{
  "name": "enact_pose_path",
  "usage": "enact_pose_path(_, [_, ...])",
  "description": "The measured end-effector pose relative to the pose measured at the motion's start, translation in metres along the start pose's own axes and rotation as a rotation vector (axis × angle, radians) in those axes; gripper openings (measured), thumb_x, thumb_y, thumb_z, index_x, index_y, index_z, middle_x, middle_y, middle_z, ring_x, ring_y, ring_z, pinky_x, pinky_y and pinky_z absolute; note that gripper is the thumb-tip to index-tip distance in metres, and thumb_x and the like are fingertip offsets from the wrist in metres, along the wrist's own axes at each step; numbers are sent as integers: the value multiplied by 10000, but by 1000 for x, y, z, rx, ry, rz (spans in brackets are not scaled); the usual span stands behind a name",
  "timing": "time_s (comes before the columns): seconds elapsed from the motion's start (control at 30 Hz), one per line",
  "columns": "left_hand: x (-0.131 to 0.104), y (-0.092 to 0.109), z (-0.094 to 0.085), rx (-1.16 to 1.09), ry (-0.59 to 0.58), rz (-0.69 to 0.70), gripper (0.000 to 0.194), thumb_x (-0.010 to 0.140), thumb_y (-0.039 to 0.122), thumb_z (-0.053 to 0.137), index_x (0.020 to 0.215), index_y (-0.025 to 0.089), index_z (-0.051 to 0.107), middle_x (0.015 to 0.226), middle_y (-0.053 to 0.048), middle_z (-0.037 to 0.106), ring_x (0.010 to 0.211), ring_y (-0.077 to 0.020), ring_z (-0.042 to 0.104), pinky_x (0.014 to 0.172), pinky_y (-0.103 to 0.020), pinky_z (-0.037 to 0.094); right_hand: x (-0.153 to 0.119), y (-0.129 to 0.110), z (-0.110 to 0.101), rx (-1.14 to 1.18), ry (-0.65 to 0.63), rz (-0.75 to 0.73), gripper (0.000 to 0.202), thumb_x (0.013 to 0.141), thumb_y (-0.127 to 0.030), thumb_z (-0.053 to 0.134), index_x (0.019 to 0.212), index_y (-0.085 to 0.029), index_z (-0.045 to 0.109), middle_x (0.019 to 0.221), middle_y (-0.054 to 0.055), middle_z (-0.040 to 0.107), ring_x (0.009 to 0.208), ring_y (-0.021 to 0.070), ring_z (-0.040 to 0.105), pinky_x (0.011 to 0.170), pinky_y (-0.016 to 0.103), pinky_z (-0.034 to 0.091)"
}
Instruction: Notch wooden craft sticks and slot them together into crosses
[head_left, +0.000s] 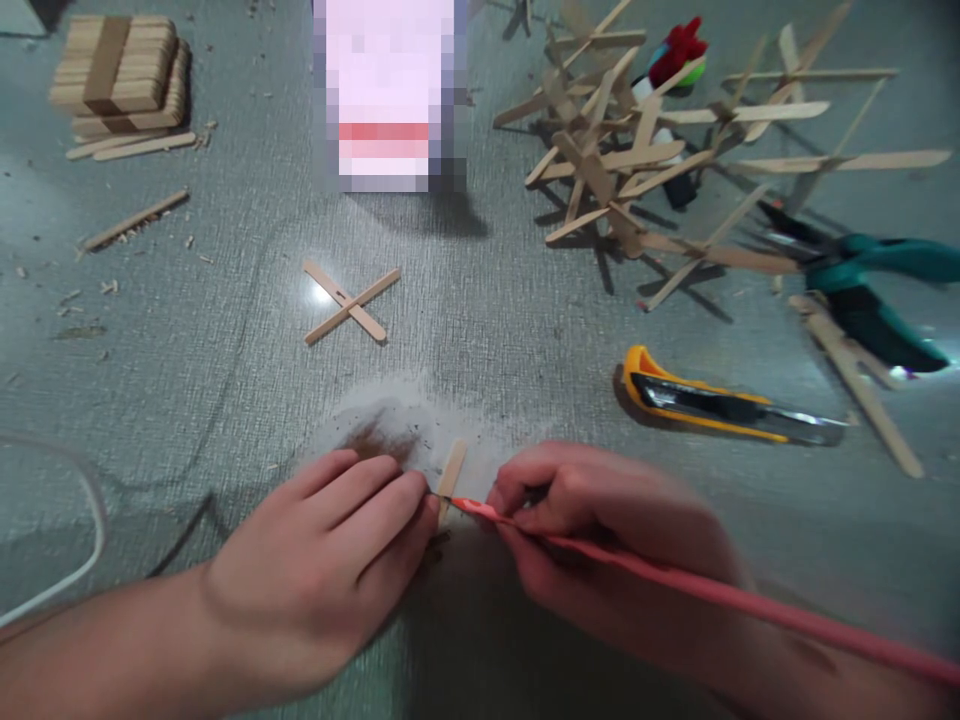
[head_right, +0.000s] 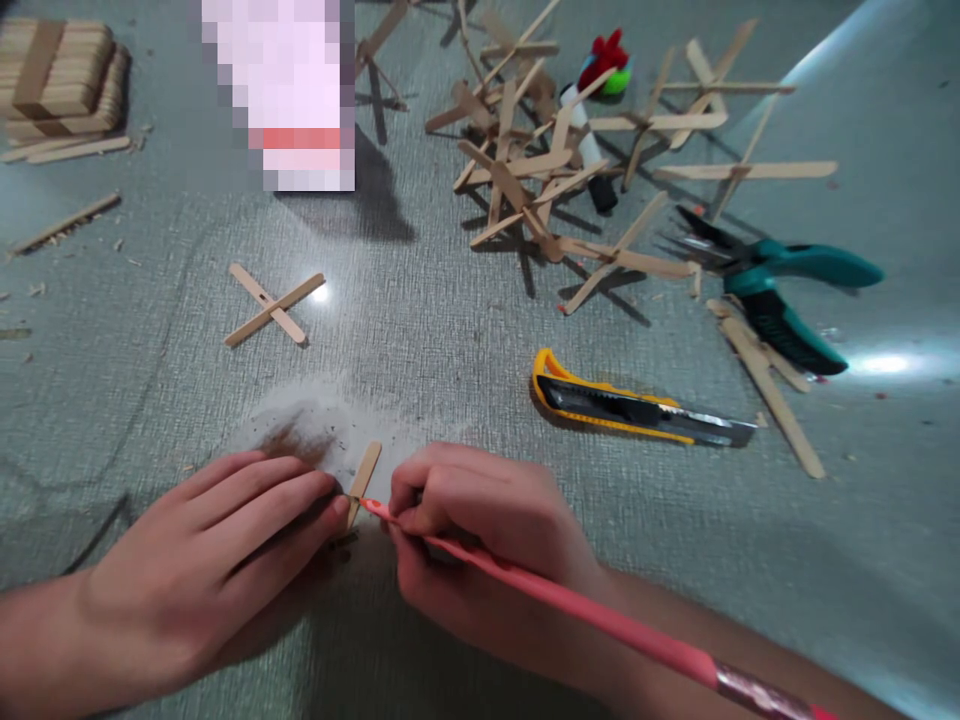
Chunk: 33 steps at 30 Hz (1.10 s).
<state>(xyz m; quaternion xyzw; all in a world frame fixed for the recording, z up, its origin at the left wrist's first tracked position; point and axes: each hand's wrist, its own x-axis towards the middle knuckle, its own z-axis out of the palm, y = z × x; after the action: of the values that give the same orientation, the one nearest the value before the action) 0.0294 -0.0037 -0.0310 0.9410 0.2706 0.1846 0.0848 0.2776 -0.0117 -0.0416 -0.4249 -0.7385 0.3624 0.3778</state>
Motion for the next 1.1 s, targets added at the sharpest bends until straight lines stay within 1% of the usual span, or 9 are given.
enact_pose_path(0.2, [0,0,1,1,-4,-3,180,1071,157,597,1145,96,749,1084,-69,799,974,-255,708,848,-434,608,0,-1,0,-4,-12,9,291,868,-21,636,784,-250,478,749,-52,712,567,82,630,534,214,482])
enact_pose_path(0.37, [-2,-1,3,1,-7,-8,171,1061,150,610,1144,96,750,1078,-66,795,962,-250,703,840,-433,603,2,-1,-4,7,46,39,290,871,-36,670,755,-247,508,737,-53,718,565,80,646,524,204,487])
enact_pose_path(0.53, [-2,0,3,-7,-8,-6,166,1051,156,635,1162,93,740,1097,-69,791,989,-255,694,869,-433,590,4,-2,-4,22,23,34,275,862,-36,670,750,-249,538,740,-46,734,557,86,660,526,204,506])
enact_pose_path(0.6, [-2,0,3,-14,-10,-11,171,1047,162,646,1173,92,736,1108,-71,787,1002,-258,690,880,-436,583,4,-2,-3,42,30,44,272,864,-29,677,762,-252,560,748,-39,740,566,95,669,529,210,516])
enact_pose_path(0.7, [-1,-1,3,-13,0,-12,163,1047,157,642,1169,96,733,1106,-66,785,1004,-252,686,881,-425,574,3,-4,-4,81,25,55,238,868,-29,670,828,-258,620,767,-17,750,612,123,698,558,233,558])
enact_pose_path(0.8, [-1,-1,3,-15,16,-5,155,1052,160,632,1146,88,733,1083,-70,782,985,-251,683,861,-419,568,2,-4,-5,95,2,47,226,876,-28,649,854,-253,644,758,-13,743,619,121,696,565,230,565])
enact_pose_path(0.93, [-3,4,5,-25,33,-34,177,1019,148,678,1161,67,745,1105,-92,788,1006,-271,698,868,-432,568,4,-4,-5,79,25,31,219,877,-39,670,834,-251,632,782,-15,748,624,108,699,574,219,564])
enact_pose_path(1.03, [-5,10,5,6,40,-66,230,998,131,702,1212,67,754,1168,-102,799,1055,-288,721,905,-448,574,6,-3,-4,62,46,18,228,880,-40,672,842,-261,631,804,-9,750,653,125,719,597,244,583])
enact_pose_path(1.1, [-6,12,4,46,42,-80,222,1004,134,698,1210,83,764,1169,-92,810,1041,-285,736,875,-443,575,6,-3,-4,47,60,20,245,884,-35,674,843,-271,623,807,-8,744,660,138,721,593,262,589])
